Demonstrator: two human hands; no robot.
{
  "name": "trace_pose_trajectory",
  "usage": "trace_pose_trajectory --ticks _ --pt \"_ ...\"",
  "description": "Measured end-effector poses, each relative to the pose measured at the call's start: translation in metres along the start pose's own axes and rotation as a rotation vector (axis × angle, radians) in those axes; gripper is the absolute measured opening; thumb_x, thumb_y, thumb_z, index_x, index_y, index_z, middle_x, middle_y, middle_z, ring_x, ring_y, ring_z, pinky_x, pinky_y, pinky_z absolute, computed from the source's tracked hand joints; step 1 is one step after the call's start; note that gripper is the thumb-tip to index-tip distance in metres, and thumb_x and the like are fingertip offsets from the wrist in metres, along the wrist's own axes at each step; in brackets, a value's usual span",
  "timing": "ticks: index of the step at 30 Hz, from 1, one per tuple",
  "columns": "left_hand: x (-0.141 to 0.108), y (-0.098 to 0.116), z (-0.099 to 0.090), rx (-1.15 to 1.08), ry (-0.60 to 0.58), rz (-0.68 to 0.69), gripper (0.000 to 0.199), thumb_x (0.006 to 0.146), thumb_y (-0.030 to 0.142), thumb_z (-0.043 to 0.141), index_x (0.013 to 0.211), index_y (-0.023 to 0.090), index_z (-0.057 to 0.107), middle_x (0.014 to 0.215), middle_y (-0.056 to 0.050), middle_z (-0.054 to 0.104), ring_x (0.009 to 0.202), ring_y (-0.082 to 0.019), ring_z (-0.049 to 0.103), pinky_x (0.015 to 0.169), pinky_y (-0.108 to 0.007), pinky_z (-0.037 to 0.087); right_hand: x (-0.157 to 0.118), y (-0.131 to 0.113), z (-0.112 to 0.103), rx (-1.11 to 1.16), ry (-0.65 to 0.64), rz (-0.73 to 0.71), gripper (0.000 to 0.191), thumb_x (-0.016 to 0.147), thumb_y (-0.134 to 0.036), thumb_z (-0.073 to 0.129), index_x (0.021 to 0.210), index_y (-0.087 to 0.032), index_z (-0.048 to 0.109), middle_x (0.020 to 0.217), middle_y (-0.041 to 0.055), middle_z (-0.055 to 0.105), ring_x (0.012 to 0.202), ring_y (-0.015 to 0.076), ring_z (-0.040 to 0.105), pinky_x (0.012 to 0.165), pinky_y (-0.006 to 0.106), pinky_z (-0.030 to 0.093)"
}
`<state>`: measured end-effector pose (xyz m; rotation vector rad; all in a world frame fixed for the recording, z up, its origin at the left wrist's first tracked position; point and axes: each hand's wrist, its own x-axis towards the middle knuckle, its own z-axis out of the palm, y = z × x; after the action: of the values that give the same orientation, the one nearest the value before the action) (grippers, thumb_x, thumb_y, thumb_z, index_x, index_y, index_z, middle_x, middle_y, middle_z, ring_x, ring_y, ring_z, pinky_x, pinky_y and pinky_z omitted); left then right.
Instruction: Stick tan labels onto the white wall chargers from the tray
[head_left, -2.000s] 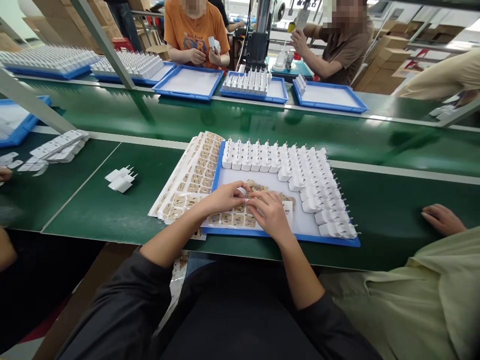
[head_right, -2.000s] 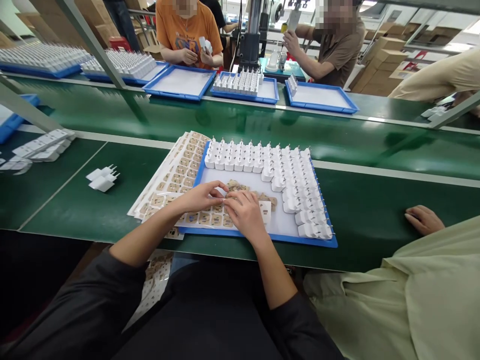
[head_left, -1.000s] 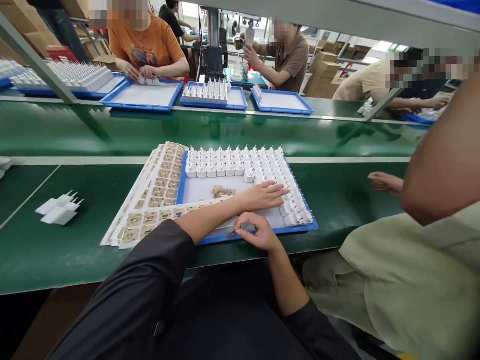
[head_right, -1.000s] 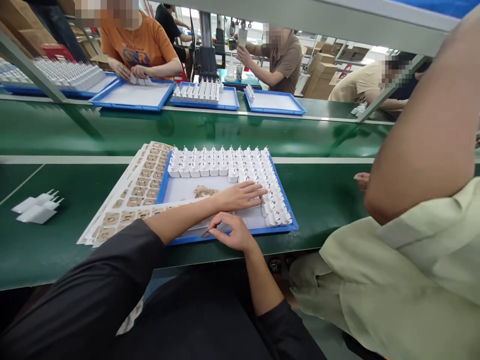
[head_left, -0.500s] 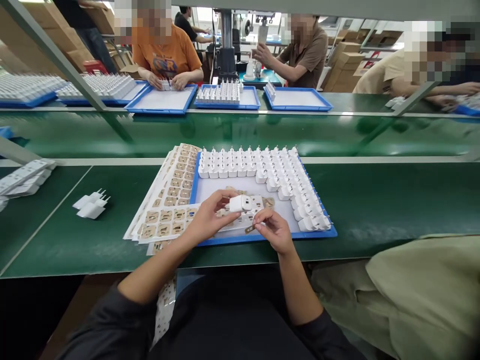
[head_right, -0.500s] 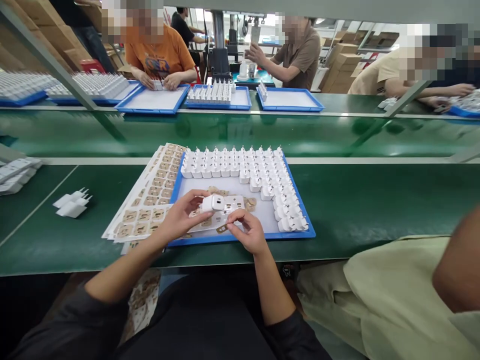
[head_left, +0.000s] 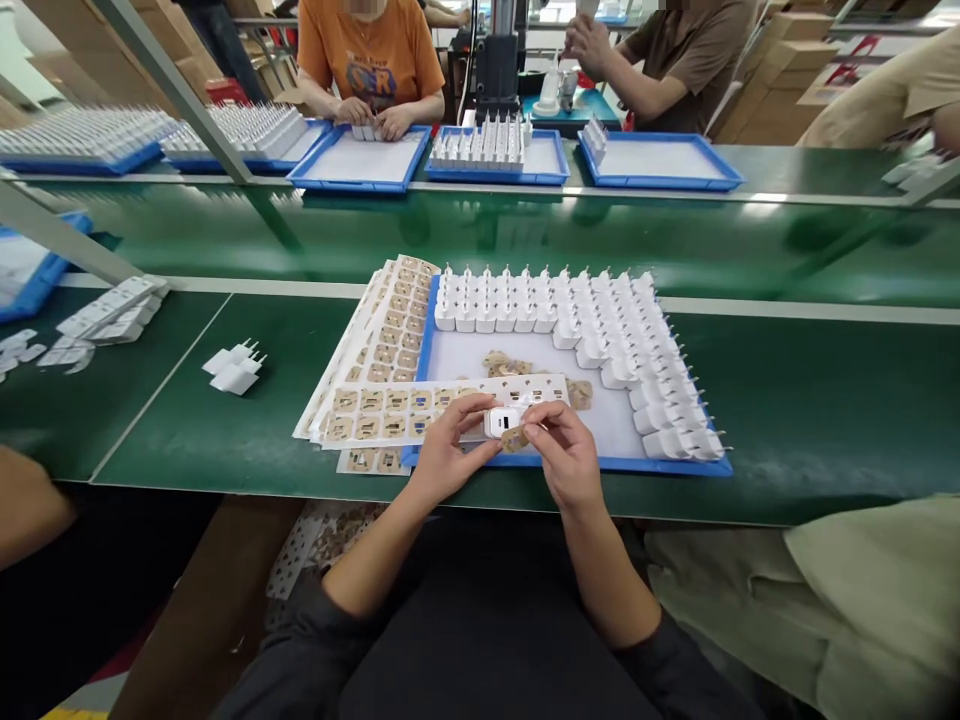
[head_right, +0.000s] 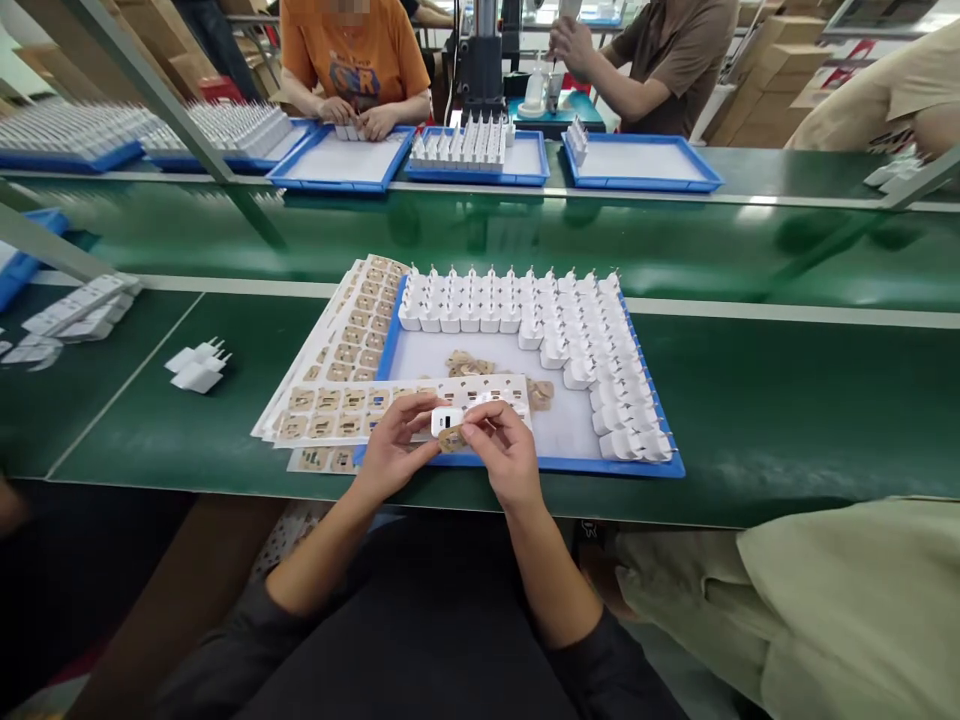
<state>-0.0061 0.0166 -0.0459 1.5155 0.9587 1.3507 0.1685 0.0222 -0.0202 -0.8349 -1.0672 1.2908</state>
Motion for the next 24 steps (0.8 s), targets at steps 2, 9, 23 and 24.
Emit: trace_pose_trajectory --ticks 2,9,23,24 --pt "0.000 -0.001 -0.001 0.120 0.014 0.044 0.043 0.086 0.027 0.077 0.127 0.027 0.064 0.123 -0.009 0.069 0.119 -0.024 0.066 0.104 -0.041 0.055 0.000 -0.001 0.003 -0.014 0.051 0.006 0.009 0.085 -0.030 0.077 0.085 -0.025 0.070 0.084 0.0001 0.065 0.082 0.0153 0.061 0.076 0.029 0.050" --pt "0.001 0.001 0.000 0.203 0.055 0.123 0.038 0.084 0.026 0.080 0.120 0.025 0.067 0.117 -0.008 0.071 0.115 -0.024 0.066 0.098 -0.037 0.055 0.001 -0.004 0.015 -0.058 0.120 0.030 0.009 0.084 -0.029 0.076 0.085 -0.024 0.069 0.083 -0.0008 0.065 0.080 0.0153 0.061 0.075 0.029 0.051" --pt "0.003 0.003 -0.001 0.210 0.048 0.116 0.035 0.084 0.030 0.080 0.116 0.025 0.068 0.115 -0.009 0.073 0.116 -0.026 0.066 0.102 -0.042 0.053 -0.001 -0.005 0.017 -0.202 0.115 -0.008 0.011 0.087 -0.032 0.074 0.086 -0.024 0.066 0.083 0.0009 0.064 0.080 0.0165 0.060 0.074 0.030 0.053" --pt "0.003 0.004 0.000 0.206 0.047 0.117 0.034 0.084 0.030 0.080 0.116 0.025 0.068 0.114 -0.009 0.073 0.116 -0.025 0.066 0.102 -0.042 0.053 -0.001 -0.005 0.017 -0.209 0.116 -0.011 0.011 0.087 -0.032 0.074 0.086 -0.024 0.066 0.083 0.0009 0.064 0.080 0.0165 0.061 0.075 0.030 0.053"
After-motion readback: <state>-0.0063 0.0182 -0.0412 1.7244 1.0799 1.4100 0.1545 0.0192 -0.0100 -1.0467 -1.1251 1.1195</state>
